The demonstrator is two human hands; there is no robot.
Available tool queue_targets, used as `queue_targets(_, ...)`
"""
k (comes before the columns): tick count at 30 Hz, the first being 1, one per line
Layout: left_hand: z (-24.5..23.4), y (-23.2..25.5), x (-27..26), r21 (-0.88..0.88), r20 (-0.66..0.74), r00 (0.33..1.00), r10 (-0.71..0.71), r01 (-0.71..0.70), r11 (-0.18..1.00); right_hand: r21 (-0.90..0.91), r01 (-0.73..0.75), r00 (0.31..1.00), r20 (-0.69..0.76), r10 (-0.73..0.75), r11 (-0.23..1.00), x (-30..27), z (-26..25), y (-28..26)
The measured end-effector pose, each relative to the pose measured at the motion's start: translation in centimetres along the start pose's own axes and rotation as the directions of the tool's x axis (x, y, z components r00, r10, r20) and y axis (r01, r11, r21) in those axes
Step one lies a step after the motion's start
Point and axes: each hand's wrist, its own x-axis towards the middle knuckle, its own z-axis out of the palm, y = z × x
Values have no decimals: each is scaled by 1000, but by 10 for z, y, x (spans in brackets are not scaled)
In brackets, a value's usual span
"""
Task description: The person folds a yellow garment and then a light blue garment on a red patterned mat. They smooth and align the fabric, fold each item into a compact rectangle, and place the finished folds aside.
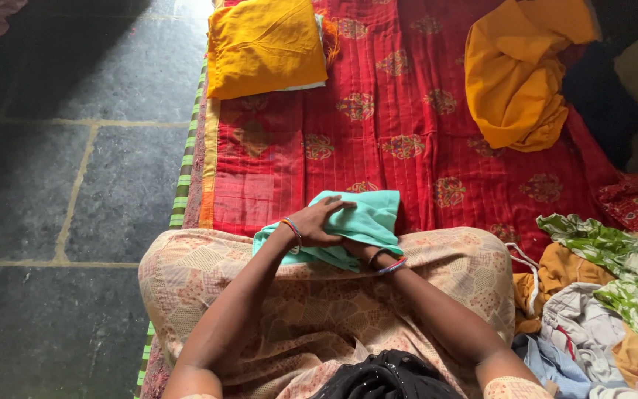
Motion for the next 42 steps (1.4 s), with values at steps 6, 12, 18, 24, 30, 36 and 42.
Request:
queue_targets(6,6,56,-5,462,-259,965,-41,161,872,-7,-1,1000,1,1,1000,1,10,-2)
queue_targets(12,16,15,5,79,-400,893,-207,259,963,30,36,995,-93,-33,999,8,3,-1)
queue_targets(18,-17,-108,3,-128,-945,325,-31,-280,951,269,111,961,-274,-34,957,20,-54,30)
queue_targets(24,-75,-162,-46,-478,-782,310,-540,-855,202,494,63,829,-509,230,867,-9,-176,117)
queue_targets(30,-70,-163,-28,-699,-303,217,-928,-713,61,497,-277,410,-713,569,822,-26,-213,180)
queue_targets(36,-56,-173,-23,-779,-226,171,-959,-623,72,654,-204,711,-412,570,728,-12,-185,142)
queue_targets(42,-66,-128,-28,-701,-459,395,-795,-711,52,674,-432,883,182,432,600,21,-136,33)
